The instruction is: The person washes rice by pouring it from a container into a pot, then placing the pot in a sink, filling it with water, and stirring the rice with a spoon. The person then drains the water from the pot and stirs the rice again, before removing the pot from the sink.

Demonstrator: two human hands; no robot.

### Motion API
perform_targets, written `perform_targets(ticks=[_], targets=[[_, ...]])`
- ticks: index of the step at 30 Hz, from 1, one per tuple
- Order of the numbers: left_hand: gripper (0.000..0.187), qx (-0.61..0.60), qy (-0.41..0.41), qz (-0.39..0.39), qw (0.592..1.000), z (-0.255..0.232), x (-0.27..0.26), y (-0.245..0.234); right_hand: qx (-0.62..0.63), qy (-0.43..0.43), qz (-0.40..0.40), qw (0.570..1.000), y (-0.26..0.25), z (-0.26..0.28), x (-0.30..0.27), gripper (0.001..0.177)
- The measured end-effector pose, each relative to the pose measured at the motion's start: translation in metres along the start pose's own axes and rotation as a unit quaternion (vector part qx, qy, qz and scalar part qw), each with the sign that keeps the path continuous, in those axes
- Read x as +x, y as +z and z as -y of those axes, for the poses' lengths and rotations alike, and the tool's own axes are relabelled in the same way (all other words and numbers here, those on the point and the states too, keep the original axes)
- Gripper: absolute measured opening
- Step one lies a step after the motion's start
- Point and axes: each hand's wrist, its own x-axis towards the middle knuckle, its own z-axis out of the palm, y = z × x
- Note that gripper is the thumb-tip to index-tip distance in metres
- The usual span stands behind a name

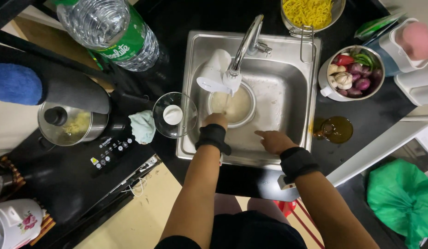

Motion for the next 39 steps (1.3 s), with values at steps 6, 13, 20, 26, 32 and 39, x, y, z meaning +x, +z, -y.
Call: perform_targets(ticks=[6, 13, 20, 26, 32, 39], targets=[[0.041, -0.013, 0.058, -0.008, 0.998, -0.031, -0.020, -0.021, 0.019, 0.032, 0.024, 0.999, -0.021, 0.013, -0.006, 0.056], [0.028, -0.064, 0.061, -0.060, 0.994, -0.062, -0.036, -0.041, 0.036, 0.021, -0.008, 0.999, -0.035, 0.007, -0.017, 0.061], [0.062, -0.017, 0.032, -0.061, 0.998, -0.076, -0.027, -0.015, 0.015, 0.010, -0.005, 1.000, -0.021, -0.018, -0.014, 0.061], [0.038, 0.074, 0.069, -0.028, 0.994, -0.074, -0.028, -0.012, 0.017, 0.030, 0.020, 0.999, -0.025, -0.010, -0.018, 0.060], [0.027, 0.161, 0.100, 0.004, 0.982, -0.059, -0.029, 0.002, 0.020, 0.003, -0.021, 1.000, -0.024, -0.018, -0.006, 0.059], [0.027, 0.187, 0.118, 0.003, 0.975, -0.033, -0.035, -0.001, -0.001, -0.021, -0.030, 0.999, -0.023, -0.023, 0.017, 0.056]])
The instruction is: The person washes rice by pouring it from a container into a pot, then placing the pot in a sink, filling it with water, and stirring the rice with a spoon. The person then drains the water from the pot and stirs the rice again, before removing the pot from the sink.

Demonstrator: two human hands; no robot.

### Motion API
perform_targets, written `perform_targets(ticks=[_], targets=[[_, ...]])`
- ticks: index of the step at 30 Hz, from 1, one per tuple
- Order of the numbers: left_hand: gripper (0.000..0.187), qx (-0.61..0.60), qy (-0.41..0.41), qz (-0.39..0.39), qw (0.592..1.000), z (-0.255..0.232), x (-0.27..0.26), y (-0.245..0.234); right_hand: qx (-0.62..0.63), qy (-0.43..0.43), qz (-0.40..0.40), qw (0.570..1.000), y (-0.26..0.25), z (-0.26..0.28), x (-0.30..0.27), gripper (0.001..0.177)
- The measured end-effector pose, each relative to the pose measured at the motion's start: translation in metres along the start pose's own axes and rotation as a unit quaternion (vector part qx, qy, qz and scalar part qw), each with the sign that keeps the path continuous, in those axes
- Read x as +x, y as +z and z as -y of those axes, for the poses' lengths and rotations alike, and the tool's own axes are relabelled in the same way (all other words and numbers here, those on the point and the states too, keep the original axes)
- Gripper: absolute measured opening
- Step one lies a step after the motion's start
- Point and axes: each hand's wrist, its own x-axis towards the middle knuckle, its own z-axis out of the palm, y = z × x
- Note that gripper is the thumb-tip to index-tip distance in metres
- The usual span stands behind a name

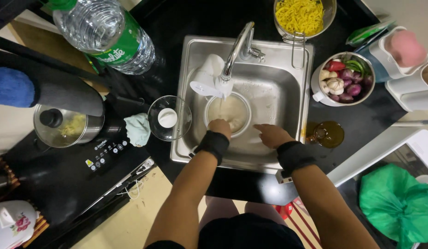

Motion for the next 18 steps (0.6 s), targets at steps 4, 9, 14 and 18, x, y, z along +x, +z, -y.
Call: perform_targets(ticks=[4, 9, 14, 18], targets=[[0.023, 0.020, 0.057, -0.049, 0.997, 0.011, -0.020, -0.025, 0.005, 0.017, 0.007, 1.000, 0.001, 0.015, 0.001, 0.053], [0.026, -0.039, -0.050, -0.124, 0.990, 0.014, -0.009, -0.029, 0.003, 0.026, 0.035, 0.999, -0.001, 0.021, 0.002, 0.053], [0.031, -0.083, -0.114, -0.118, 0.983, 0.010, 0.021, -0.013, 0.014, 0.025, 0.026, 0.999, -0.005, 0.024, -0.006, 0.051], [0.024, -0.128, -0.119, -0.067, 0.982, 0.011, 0.045, 0.002, 0.034, -0.007, -0.009, 0.999, 0.007, 0.009, -0.017, 0.052]])
